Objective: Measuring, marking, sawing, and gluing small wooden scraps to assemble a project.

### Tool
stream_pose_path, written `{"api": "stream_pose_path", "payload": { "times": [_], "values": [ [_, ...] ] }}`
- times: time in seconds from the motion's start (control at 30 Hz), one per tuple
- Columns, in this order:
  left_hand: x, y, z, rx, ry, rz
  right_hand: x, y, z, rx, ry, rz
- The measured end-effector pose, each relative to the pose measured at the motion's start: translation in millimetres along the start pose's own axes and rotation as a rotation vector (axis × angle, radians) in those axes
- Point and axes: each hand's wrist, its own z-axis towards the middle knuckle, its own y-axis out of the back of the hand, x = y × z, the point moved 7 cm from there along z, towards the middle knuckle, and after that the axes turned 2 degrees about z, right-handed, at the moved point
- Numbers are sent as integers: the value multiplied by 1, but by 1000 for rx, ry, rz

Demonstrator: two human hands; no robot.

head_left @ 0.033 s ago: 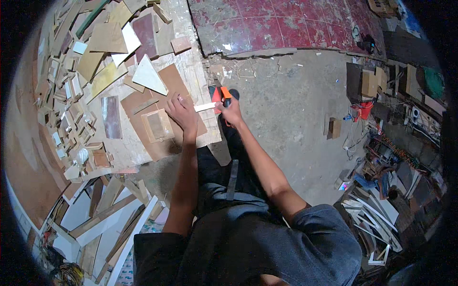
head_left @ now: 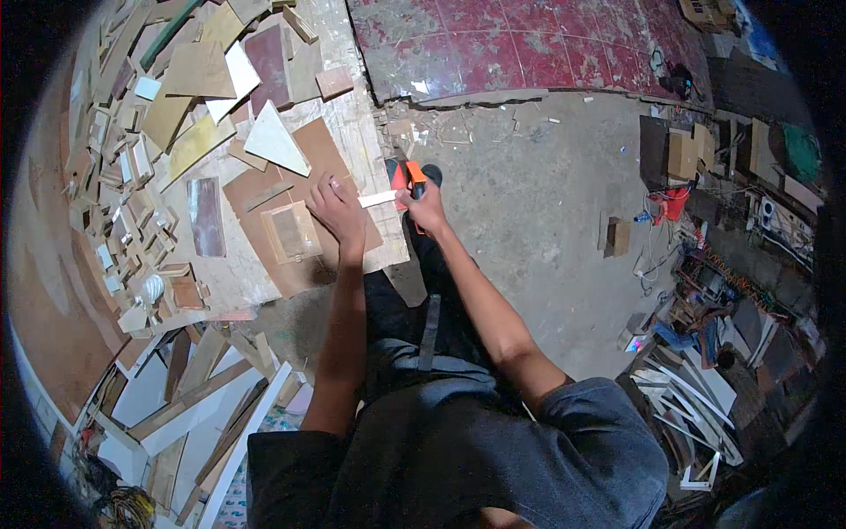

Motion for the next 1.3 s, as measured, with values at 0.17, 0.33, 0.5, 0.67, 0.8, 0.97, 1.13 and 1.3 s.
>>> {"api": "stream_pose_path", "payload": {
  "times": [0.17, 0.33, 0.5, 0.67, 0.8, 0.97, 1.13, 1.3],
  "values": [
    [-16, -15, -9, 109, -56, 107, -13, -7, -7, -41, -123, 14],
    [-43, -40, -11, 211, -277, 184, -8, -7, -10, -54, -62, 56],
    [-42, -48, -16, 265, -280, 250, 1, -2, -14, -58, -67, 77],
    [-42, -50, -17, 241, -291, 231, 7, -4, -10, -29, -21, 103],
    [-44, -51, -16, 256, -291, 176, -3, -6, -4, -38, -58, 202],
    [-25, -28, -12, 178, -100, 70, -15, 4, -2, -73, 19, 158],
    [-25, 0, -53, 358, -3, 166, -26, 17, -7, -114, 4, 132],
    [-16, 24, -74, 399, -113, 162, -26, 13, -21, -75, -62, 198]
  ]
}}
